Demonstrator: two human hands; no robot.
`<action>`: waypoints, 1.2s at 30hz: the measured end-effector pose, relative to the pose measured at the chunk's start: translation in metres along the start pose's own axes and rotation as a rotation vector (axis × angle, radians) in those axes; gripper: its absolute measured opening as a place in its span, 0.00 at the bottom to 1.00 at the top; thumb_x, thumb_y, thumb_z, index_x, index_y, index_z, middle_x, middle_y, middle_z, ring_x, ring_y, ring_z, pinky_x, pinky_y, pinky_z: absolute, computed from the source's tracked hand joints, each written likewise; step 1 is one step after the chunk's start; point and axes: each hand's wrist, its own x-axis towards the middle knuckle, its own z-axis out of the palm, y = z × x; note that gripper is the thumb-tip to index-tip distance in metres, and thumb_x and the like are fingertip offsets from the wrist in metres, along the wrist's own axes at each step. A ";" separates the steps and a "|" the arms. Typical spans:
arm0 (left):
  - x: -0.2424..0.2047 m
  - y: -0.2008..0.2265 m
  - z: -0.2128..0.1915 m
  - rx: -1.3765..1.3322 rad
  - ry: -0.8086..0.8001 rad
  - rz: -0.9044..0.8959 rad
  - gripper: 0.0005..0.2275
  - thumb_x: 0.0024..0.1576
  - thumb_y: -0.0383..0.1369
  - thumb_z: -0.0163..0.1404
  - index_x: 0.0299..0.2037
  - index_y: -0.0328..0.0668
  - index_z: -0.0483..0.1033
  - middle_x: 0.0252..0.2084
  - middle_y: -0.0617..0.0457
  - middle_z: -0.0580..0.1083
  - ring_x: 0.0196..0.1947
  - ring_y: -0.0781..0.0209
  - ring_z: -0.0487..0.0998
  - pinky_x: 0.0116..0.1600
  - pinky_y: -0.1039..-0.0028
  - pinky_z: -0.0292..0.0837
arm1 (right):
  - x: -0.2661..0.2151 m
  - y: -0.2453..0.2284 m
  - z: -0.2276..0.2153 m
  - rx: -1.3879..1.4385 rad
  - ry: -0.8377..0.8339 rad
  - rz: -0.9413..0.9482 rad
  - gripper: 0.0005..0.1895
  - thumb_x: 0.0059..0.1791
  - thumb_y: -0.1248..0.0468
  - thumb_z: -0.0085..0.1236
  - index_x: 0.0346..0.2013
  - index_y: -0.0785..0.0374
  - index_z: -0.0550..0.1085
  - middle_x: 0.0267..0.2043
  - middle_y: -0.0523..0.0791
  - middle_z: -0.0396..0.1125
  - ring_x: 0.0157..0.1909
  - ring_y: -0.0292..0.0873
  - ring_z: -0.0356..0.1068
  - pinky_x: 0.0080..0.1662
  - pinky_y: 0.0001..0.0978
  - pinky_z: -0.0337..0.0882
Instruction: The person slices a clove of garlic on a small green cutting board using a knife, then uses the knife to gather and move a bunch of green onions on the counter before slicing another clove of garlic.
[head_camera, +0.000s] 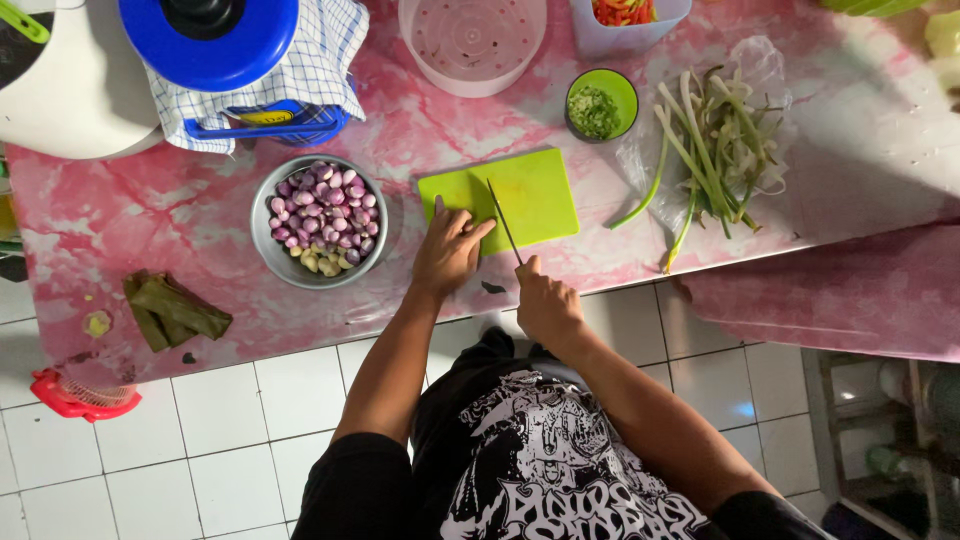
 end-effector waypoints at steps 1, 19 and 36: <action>0.000 0.001 0.000 -0.001 -0.004 0.001 0.16 0.55 0.25 0.53 0.53 0.47 0.81 0.37 0.50 0.66 0.44 0.48 0.70 0.76 0.40 0.50 | 0.002 0.000 -0.002 0.003 -0.002 0.003 0.15 0.59 0.58 0.41 0.52 0.67 0.59 0.33 0.58 0.76 0.38 0.60 0.78 0.40 0.50 0.78; 0.000 -0.002 0.001 0.004 0.028 0.004 0.15 0.55 0.24 0.50 0.52 0.45 0.81 0.38 0.48 0.68 0.46 0.46 0.71 0.75 0.39 0.51 | -0.007 -0.007 -0.010 0.076 0.002 -0.025 0.18 0.49 0.65 0.49 0.50 0.66 0.58 0.36 0.60 0.74 0.43 0.65 0.76 0.47 0.58 0.74; 0.001 -0.001 0.001 0.002 0.041 0.003 0.16 0.52 0.22 0.52 0.49 0.45 0.81 0.35 0.48 0.65 0.41 0.48 0.71 0.74 0.36 0.52 | -0.009 -0.007 0.007 -0.001 -0.005 -0.011 0.27 0.49 0.65 0.49 0.58 0.71 0.53 0.38 0.62 0.73 0.43 0.66 0.76 0.46 0.55 0.76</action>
